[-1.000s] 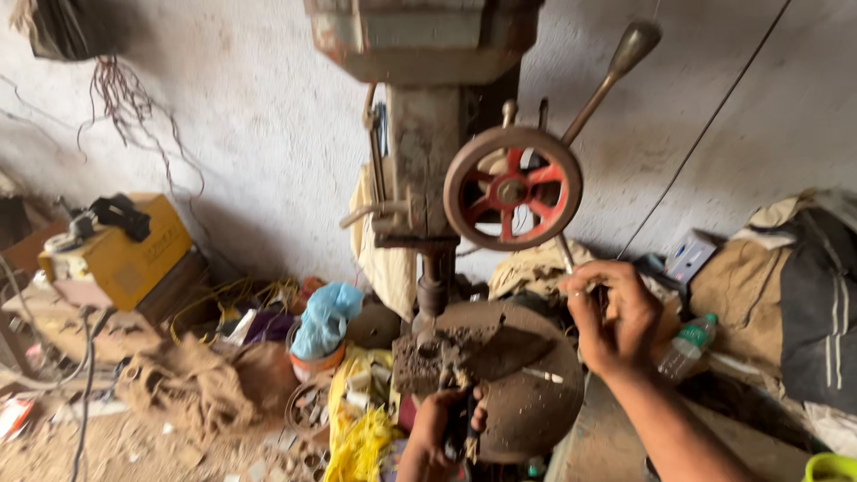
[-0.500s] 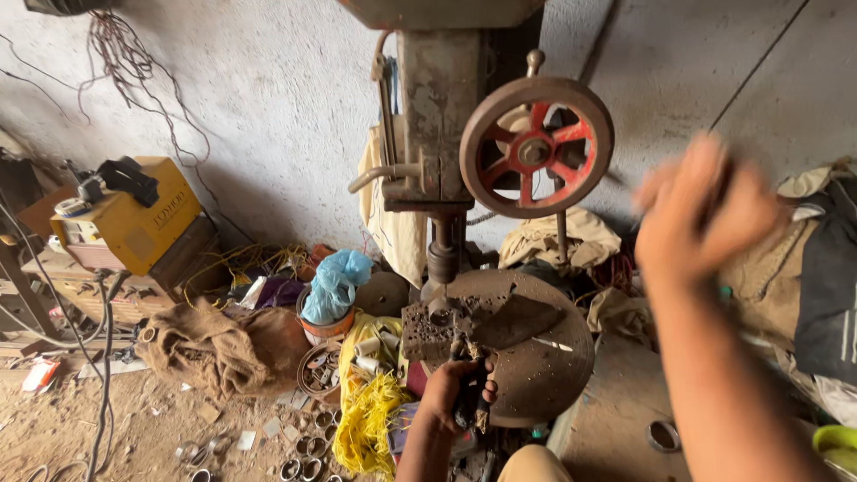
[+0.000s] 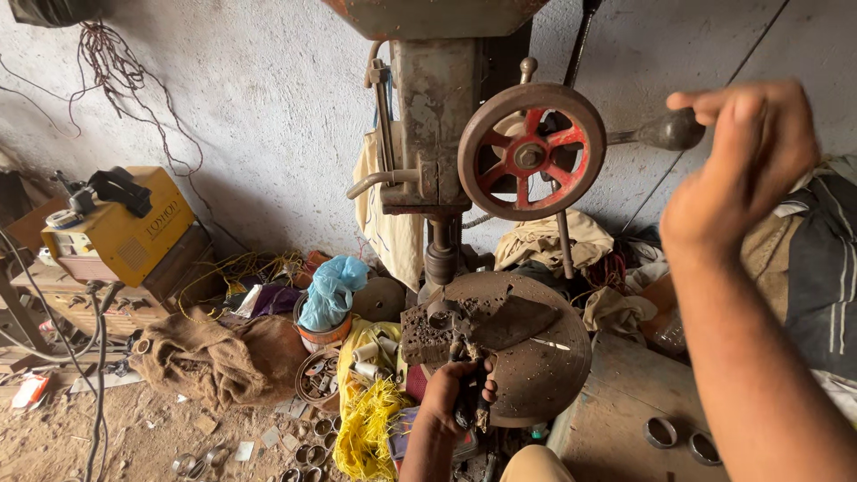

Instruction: The person operates a manual drill press by turning the red handwheel with their right hand while holding a metal piece under the drill bit with their left hand. The person adjusts the metal piece and continues drilling throughout the video.

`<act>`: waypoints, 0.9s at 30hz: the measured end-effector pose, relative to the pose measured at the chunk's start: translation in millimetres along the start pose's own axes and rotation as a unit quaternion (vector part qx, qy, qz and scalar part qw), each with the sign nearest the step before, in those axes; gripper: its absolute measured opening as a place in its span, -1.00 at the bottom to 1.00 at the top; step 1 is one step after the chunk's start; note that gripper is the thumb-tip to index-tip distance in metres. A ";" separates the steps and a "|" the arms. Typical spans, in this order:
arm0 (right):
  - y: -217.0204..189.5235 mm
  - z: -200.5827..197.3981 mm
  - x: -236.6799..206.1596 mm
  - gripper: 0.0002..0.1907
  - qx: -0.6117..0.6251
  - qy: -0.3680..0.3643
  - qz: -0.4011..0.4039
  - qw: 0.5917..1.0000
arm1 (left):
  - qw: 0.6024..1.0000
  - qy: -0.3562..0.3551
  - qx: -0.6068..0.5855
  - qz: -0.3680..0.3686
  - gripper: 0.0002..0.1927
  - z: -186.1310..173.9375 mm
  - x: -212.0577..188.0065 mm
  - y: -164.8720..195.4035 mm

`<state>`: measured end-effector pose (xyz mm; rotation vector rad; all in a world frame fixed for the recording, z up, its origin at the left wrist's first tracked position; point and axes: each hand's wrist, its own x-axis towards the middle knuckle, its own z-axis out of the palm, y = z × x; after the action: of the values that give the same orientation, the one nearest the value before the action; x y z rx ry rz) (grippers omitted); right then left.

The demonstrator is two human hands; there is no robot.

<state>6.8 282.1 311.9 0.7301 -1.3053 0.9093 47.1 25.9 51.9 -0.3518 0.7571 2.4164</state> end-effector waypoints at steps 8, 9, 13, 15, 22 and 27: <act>-22.5 -0.8 13.5 -0.60 0.110 -0.071 0.083 0.988 | 1.000 0.011 0.014 0.005 -0.74 3.5 -1.6 0.2; -18.9 -1.2 18.9 -0.61 0.130 -0.087 0.114 0.981 | 1.000 0.015 0.011 0.007 -0.75 3.8 -2.0 -0.1; 0.0 1.6 33.7 -0.63 0.206 -0.126 0.251 0.937 | 1.000 0.003 0.005 0.024 -0.73 2.4 -2.8 -0.8; -2.8 5.0 26.2 -0.64 0.214 -0.115 0.278 0.929 | 1.000 -0.003 -0.013 0.019 -0.74 0.8 -1.1 -1.2; -59.8 14.9 -112.0 -0.56 0.101 -0.053 0.194 0.974 | 0.998 -0.037 -0.041 0.010 -0.75 -8.5 9.4 -1.4; -22.0 -5.5 -128.3 -0.45 0.207 -0.007 0.211 0.955 | 0.998 -0.058 -0.033 -0.012 -0.74 -13.6 13.8 -2.7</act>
<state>25.3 257.9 185.3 0.7897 -1.3214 1.5593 38.7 25.9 34.2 -0.2437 0.6200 2.4207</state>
